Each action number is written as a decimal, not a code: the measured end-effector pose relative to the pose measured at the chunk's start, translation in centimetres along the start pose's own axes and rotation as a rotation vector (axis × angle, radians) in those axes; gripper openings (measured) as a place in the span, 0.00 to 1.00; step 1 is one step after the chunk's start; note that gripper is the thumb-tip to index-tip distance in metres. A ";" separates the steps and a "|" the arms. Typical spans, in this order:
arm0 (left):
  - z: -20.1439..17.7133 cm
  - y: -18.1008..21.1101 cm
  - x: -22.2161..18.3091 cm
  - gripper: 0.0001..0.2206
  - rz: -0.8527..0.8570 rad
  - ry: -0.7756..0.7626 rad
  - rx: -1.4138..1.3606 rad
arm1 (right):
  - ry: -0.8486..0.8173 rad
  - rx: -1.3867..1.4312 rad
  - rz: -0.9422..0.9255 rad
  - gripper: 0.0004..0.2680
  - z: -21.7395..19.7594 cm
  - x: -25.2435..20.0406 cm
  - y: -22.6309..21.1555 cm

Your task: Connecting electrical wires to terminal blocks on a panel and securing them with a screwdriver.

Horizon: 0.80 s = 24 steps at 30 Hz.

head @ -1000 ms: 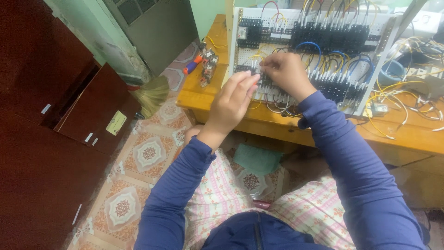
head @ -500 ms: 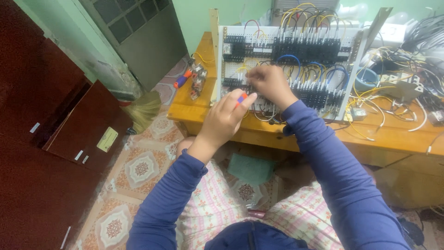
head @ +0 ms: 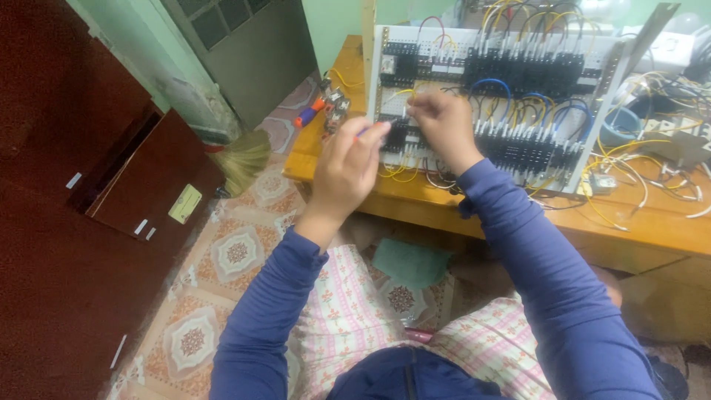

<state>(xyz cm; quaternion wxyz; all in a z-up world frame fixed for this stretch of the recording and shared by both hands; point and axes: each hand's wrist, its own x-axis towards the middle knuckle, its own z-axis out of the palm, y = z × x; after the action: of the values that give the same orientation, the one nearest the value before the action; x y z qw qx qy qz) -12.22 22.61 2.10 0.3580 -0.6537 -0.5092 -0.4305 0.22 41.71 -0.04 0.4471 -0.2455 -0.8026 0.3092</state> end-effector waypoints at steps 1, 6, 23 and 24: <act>-0.2 0.3 0.1 0.16 -0.005 -0.003 0.003 | -0.006 0.003 0.002 0.04 -0.1 0.0 -0.1; -0.2 0.8 0.2 0.17 0.031 -0.046 -0.074 | -0.015 -0.017 -0.078 0.04 -0.1 0.1 0.2; -0.3 0.8 1.2 0.17 -0.023 -0.067 -0.159 | 0.006 0.023 -0.090 0.04 -0.3 0.4 -0.2; -0.4 1.0 1.1 0.17 -0.028 -0.057 -0.179 | -0.003 0.048 -0.095 0.04 -0.8 0.0 -0.5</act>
<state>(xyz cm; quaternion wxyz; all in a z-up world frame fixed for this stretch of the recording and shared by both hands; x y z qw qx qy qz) -11.23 22.45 3.26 0.2777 -0.6878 -0.4877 -0.4605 0.84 41.58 0.69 0.4656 -0.1959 -0.8064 0.3074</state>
